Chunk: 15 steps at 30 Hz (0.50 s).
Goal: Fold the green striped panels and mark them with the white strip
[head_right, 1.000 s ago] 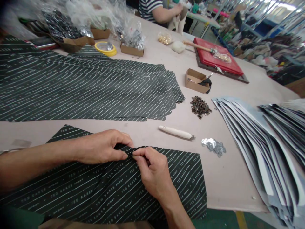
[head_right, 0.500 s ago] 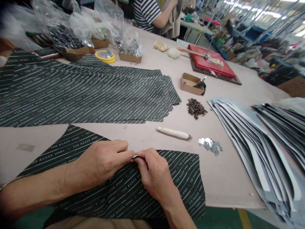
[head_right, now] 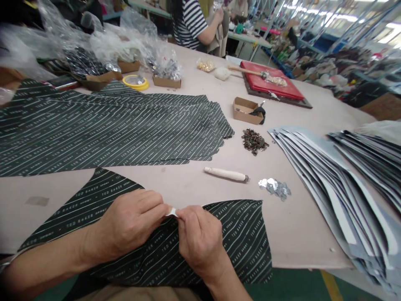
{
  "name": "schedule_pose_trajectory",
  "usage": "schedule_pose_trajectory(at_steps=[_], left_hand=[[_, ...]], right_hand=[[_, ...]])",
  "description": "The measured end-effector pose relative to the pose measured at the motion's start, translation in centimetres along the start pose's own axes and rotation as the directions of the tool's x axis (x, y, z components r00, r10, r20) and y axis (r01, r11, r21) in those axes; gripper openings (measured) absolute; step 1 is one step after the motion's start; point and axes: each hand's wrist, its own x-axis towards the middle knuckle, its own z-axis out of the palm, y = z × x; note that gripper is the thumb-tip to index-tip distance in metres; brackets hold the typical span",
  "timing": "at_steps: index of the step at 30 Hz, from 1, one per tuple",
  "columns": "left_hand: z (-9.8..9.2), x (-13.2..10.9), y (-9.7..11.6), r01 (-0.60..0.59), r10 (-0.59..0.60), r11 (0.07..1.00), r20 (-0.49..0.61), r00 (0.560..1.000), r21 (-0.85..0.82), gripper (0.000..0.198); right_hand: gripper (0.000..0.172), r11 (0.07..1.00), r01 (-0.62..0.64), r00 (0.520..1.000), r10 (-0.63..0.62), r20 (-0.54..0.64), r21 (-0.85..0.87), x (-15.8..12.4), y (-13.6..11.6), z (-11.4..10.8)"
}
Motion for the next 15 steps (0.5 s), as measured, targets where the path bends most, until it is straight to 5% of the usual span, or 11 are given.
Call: schedule_pose_trajectory(at_steps=[9, 15], left_hand=[[0.6, -0.2, -1.7, 0.011, 0.011, 0.983, -0.119, 0.993, 0.181, 0.024], [0.1, -2.9, -2.9, -0.116, 0.128, 0.954, -0.025, 0.991, 0.277, 0.032]], right_hand=[[0.022, 0.996, 0.032, 0.999, -0.033, -0.01, -0.081, 0.8, 0.8, 1.0], [0.019, 0.982, -0.02, 0.984, 0.053, 0.17, -0.19, 0.1, 0.3, 0.6]])
